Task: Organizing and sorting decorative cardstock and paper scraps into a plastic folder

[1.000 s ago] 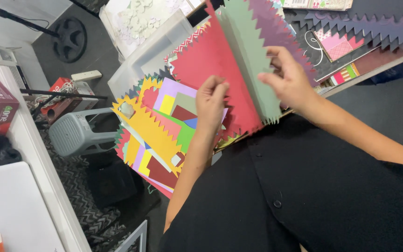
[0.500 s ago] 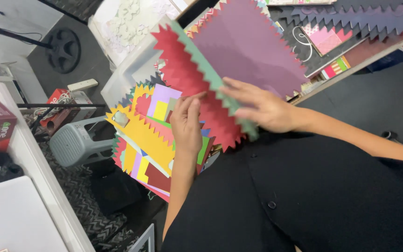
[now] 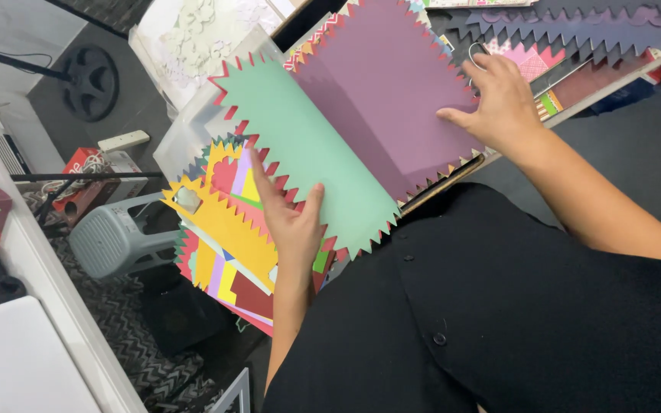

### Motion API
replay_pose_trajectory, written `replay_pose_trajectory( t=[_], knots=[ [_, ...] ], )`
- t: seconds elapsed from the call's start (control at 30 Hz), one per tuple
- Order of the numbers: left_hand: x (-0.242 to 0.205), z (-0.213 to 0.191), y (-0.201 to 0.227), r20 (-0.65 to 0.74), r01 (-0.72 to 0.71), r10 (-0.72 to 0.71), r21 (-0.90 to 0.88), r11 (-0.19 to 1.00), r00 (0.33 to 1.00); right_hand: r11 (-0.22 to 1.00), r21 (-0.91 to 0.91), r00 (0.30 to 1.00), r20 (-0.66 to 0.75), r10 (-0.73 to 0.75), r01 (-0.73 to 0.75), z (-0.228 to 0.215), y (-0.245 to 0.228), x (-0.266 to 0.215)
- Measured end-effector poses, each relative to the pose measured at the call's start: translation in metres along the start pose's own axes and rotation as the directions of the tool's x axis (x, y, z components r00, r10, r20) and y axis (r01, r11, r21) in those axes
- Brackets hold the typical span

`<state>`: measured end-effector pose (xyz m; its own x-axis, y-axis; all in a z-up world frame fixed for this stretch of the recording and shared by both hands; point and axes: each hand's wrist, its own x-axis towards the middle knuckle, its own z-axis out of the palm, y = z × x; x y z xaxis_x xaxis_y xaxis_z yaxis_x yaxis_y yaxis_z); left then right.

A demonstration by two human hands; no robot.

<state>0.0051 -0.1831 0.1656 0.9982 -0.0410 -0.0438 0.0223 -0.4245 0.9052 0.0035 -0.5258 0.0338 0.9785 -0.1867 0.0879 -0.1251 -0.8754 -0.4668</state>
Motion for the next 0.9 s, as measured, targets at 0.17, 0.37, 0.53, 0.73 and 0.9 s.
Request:
replay_pose_trajectory(
  t=[0.17, 0.37, 0.53, 0.73, 0.9],
  knots=[
    [-0.007, -0.003, -0.001, -0.041, -0.166, 0.166, -0.006, 0.986, 0.985, 0.994, 0.015, 0.979, -0.178, -0.104, 0.108, 0.008, -0.004, -0.006],
    [-0.004, 0.003, -0.008, -0.053, -0.134, 0.135, 0.032, 0.990, 0.989, 0.958, 0.285, 0.984, -0.181, 0.010, 0.042, -0.017, -0.043, -0.005],
    [-0.006, 0.013, -0.009, -0.024, -0.137, 0.136, -0.064, 0.988, 0.990, 0.646, 0.763, 0.964, 0.164, -0.209, 0.010, -0.059, -0.102, -0.015],
    [-0.005, 0.007, -0.003, 0.002, -0.087, 0.088, -0.110, 0.990, 0.996, 0.478, 0.845, 0.720, 0.175, -0.671, 0.240, -0.084, -0.150, -0.036],
    [-0.005, 0.012, -0.039, 0.072, -0.007, 0.023, -0.211, 0.977, 0.997, 0.562, 0.773, 0.646, 0.271, -0.713, 0.295, -0.072, -0.133, -0.043]
  ],
)
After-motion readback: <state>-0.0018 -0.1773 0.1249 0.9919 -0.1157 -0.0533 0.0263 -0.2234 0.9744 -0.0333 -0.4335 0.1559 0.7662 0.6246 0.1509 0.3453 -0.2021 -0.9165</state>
